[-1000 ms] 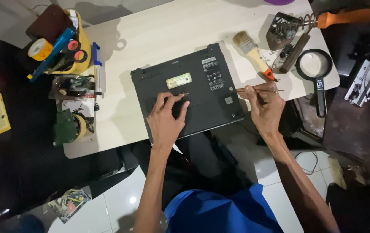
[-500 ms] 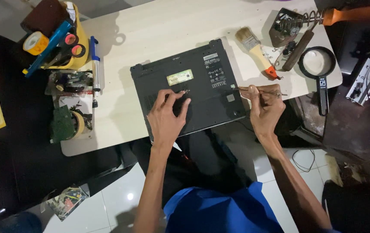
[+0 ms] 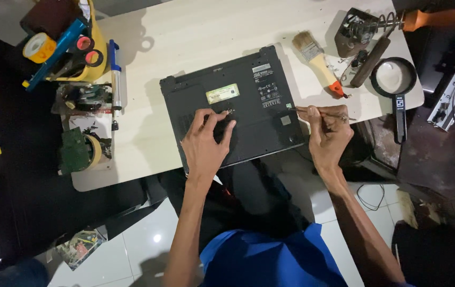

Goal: Disassembling and inspecting a laptop using a screwdriver, brush, and magnifying glass on a repair bench.

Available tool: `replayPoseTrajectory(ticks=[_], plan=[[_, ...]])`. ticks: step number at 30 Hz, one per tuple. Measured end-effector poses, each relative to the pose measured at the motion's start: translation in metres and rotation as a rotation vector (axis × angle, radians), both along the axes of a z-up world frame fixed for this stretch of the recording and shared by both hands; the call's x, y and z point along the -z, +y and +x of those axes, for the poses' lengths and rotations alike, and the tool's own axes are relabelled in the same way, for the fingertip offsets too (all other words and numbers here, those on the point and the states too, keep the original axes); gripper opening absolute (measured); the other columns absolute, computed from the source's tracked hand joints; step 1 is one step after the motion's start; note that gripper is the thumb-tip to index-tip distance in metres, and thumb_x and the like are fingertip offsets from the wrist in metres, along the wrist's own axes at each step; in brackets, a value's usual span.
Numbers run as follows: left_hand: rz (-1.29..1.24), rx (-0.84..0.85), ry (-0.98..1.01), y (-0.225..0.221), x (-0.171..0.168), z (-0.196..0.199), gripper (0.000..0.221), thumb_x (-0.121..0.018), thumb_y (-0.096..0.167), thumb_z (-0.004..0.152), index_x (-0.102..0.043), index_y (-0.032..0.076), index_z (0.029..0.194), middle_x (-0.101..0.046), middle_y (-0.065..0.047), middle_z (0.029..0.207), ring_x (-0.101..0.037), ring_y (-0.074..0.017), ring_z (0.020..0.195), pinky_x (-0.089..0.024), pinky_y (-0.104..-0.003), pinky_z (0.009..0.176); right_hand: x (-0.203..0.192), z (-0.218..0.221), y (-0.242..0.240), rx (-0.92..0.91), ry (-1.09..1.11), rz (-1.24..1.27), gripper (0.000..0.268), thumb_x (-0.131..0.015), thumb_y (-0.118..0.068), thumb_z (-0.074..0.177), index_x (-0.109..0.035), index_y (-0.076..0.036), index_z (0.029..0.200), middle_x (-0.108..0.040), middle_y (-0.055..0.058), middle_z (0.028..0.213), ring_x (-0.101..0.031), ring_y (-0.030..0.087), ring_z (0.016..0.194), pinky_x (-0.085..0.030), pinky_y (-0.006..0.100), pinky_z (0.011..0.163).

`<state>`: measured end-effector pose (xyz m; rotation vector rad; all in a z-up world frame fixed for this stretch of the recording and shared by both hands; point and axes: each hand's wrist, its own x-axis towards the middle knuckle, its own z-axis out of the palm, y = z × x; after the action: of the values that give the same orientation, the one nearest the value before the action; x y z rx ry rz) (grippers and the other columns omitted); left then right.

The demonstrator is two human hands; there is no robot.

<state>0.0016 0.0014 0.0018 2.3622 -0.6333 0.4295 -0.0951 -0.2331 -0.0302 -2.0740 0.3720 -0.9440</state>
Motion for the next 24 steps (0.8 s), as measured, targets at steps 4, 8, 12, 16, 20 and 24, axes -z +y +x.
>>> replayPoseTrajectory(ticks=[4, 8, 12, 16, 20, 24], plan=[[0.010, -0.004, 0.002, -0.001, -0.001, -0.001, 0.018, -0.081, 0.032, 0.093, -0.073, 0.018, 0.101, -0.059, 0.004, 0.100, -0.074, -0.0271, 0.079, -0.062, -0.038, 0.065, -0.026, 0.002, 0.011, 0.018, 0.017, -0.025, 0.021, -0.069, -0.007, 0.114, -0.061, 0.000, 0.095, -0.062, 0.015, 0.071, -0.067, 0.033, 0.066, -0.048, 0.036, 0.060], [0.038, -0.014, -0.002, -0.001, 0.001, 0.000, 0.018, -0.081, 0.033, 0.092, -0.074, 0.019, 0.100, -0.059, 0.005, 0.101, -0.074, -0.0253, 0.078, -0.062, -0.037, 0.062, -0.029, 0.004, 0.007, -0.014, 0.000, -0.035, 0.021, -0.071, -0.004, 0.112, -0.060, 0.003, 0.095, -0.060, 0.018, 0.074, -0.069, 0.040, 0.071, -0.050, 0.042, 0.061], [0.044, -0.017, -0.027, -0.001, 0.003, 0.002, 0.018, -0.082, 0.033, 0.091, -0.073, 0.020, 0.098, -0.059, 0.005, 0.100, -0.075, -0.0248, 0.082, -0.062, -0.036, 0.062, -0.031, 0.010, 0.000, -0.142, 0.051, 0.118, 0.013, -0.065, -0.005, 0.111, -0.063, 0.005, 0.102, -0.074, 0.023, 0.088, -0.076, 0.037, 0.089, -0.059, 0.043, 0.076], [0.056, -0.018, -0.029, -0.001, 0.004, 0.000, 0.018, -0.081, 0.035, 0.092, -0.073, 0.020, 0.098, -0.058, 0.006, 0.101, -0.074, -0.0229, 0.082, -0.062, -0.034, 0.063, -0.027, 0.002, -0.026, -0.212, 0.089, 0.107, 0.016, -0.065, -0.004, 0.111, -0.066, 0.008, 0.100, -0.075, 0.024, 0.089, -0.076, 0.039, 0.089, -0.061, 0.047, 0.079], [0.041, -0.023, -0.011, -0.002, 0.001, 0.000, 0.018, -0.082, 0.033, 0.091, -0.074, 0.019, 0.099, -0.060, 0.005, 0.100, -0.075, -0.0241, 0.082, -0.062, -0.036, 0.063, -0.011, 0.000, -0.030, -0.169, 0.099, -0.033, 0.017, -0.066, -0.008, 0.112, -0.069, 0.009, 0.110, -0.071, 0.029, 0.088, -0.071, 0.052, 0.087, -0.058, 0.053, 0.074], [0.030, -0.015, -0.025, -0.001, 0.001, 0.001, 0.020, -0.083, 0.034, 0.090, -0.072, 0.020, 0.099, -0.059, 0.003, 0.099, -0.074, -0.0283, 0.083, -0.061, -0.040, 0.061, 0.000, -0.001, -0.019, -0.104, 0.060, 0.027, 0.012, -0.071, -0.008, 0.109, -0.068, 0.003, 0.106, -0.068, 0.024, 0.084, -0.073, 0.039, 0.085, -0.052, 0.040, 0.071]])
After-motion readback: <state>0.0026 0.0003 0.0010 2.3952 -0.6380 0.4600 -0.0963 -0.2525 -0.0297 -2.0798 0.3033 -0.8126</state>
